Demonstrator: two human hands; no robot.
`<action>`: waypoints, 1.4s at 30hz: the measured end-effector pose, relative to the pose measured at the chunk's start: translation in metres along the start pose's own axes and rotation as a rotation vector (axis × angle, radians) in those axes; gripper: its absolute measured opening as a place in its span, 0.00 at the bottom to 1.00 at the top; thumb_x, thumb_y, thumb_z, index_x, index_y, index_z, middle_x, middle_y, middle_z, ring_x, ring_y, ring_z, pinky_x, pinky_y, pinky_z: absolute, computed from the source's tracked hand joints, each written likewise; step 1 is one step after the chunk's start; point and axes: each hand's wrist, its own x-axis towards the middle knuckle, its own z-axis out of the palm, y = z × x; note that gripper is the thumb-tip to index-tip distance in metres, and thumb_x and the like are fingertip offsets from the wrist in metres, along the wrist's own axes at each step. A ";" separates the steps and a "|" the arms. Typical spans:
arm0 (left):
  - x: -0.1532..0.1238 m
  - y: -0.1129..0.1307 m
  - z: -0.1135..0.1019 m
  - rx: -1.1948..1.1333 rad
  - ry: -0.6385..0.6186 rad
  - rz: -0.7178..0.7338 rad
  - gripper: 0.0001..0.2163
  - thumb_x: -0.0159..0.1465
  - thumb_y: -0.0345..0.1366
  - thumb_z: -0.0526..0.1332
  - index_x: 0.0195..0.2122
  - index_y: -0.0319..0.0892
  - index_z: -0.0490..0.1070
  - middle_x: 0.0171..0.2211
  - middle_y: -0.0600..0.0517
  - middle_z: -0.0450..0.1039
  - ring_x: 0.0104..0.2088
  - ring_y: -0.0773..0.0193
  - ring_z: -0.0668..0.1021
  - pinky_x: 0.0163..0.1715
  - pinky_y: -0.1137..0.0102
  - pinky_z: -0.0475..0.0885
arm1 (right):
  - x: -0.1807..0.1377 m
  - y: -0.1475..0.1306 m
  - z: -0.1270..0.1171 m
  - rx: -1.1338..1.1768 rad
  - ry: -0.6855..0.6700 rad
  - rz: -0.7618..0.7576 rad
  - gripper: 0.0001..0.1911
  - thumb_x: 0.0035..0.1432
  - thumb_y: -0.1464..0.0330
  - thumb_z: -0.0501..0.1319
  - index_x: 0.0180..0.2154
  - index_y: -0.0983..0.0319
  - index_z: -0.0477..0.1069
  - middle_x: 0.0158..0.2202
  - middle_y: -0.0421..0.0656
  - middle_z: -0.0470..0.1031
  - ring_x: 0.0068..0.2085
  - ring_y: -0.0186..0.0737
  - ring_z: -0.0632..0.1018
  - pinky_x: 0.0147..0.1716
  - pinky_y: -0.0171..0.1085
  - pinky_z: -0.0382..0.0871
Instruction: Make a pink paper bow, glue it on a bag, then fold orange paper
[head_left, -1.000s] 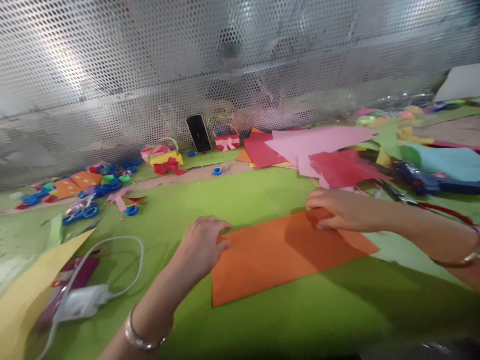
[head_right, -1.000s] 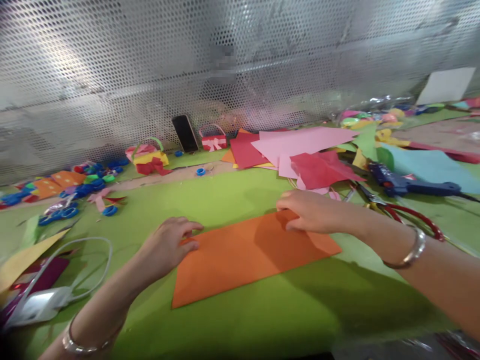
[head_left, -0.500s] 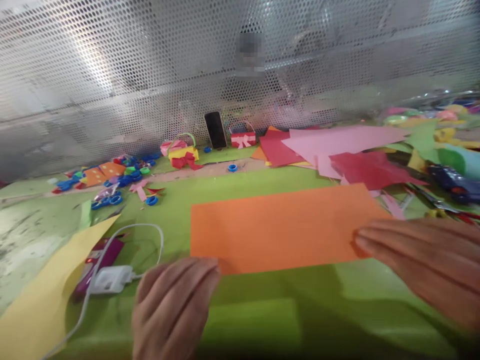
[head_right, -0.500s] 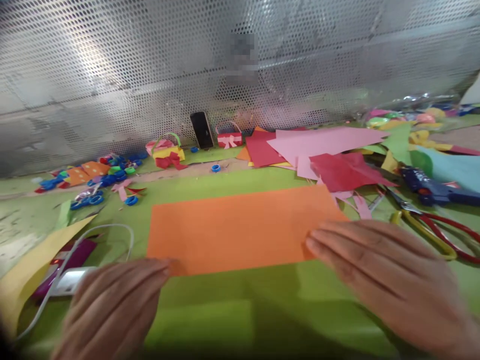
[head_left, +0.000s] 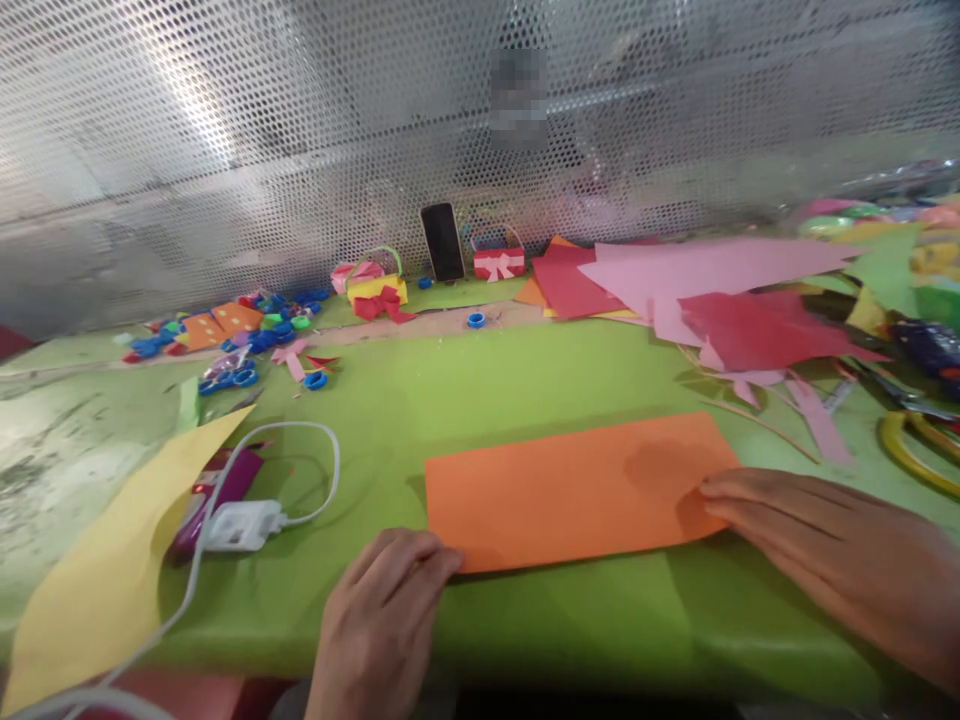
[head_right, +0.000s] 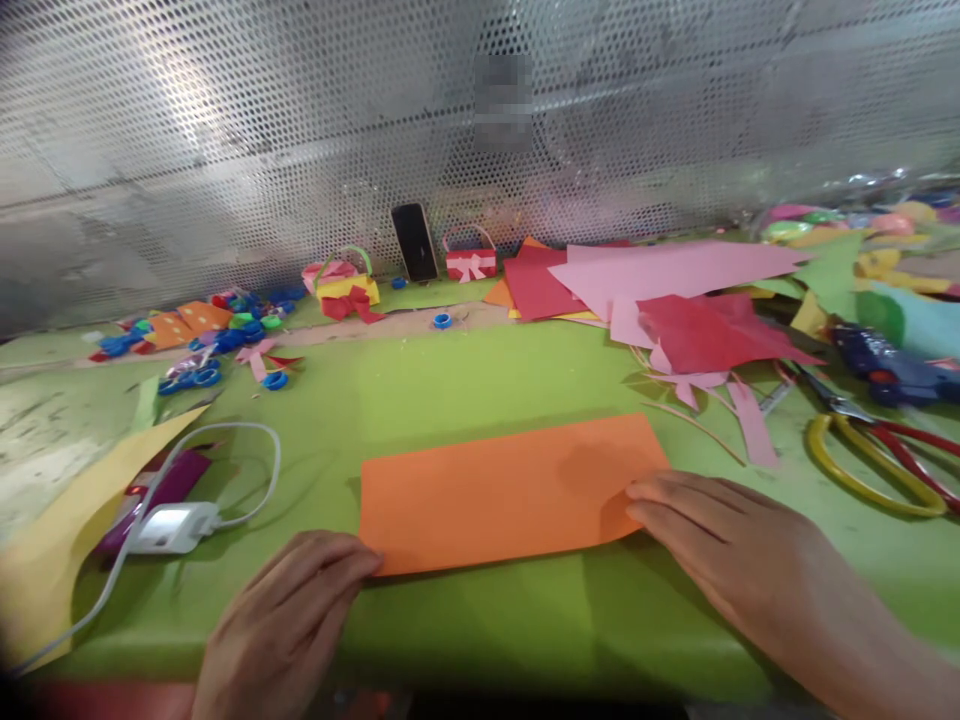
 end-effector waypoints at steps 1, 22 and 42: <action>0.002 0.002 -0.003 -0.010 -0.029 -0.011 0.10 0.65 0.24 0.55 0.39 0.43 0.73 0.34 0.51 0.76 0.35 0.64 0.78 0.34 0.70 0.75 | 0.000 0.001 0.000 -0.005 0.013 -0.020 0.20 0.62 0.78 0.48 0.45 0.60 0.75 0.43 0.47 0.80 0.44 0.45 0.81 0.41 0.42 0.78; 0.042 0.021 0.052 0.184 -0.266 -0.181 0.21 0.69 0.33 0.48 0.62 0.34 0.62 0.63 0.38 0.63 0.62 0.48 0.67 0.58 0.52 0.69 | 0.119 -0.092 -0.021 0.335 -0.141 -0.056 0.37 0.67 0.51 0.50 0.63 0.75 0.59 0.65 0.57 0.59 0.64 0.49 0.64 0.58 0.45 0.68; 0.045 0.031 0.037 0.183 -0.242 -0.286 0.21 0.64 0.36 0.60 0.56 0.32 0.68 0.48 0.41 0.73 0.48 0.48 0.74 0.50 0.50 0.74 | 0.013 0.004 0.031 -0.114 -0.196 0.310 0.42 0.65 0.52 0.32 0.42 0.66 0.80 0.55 0.57 0.72 0.57 0.63 0.72 0.61 0.62 0.56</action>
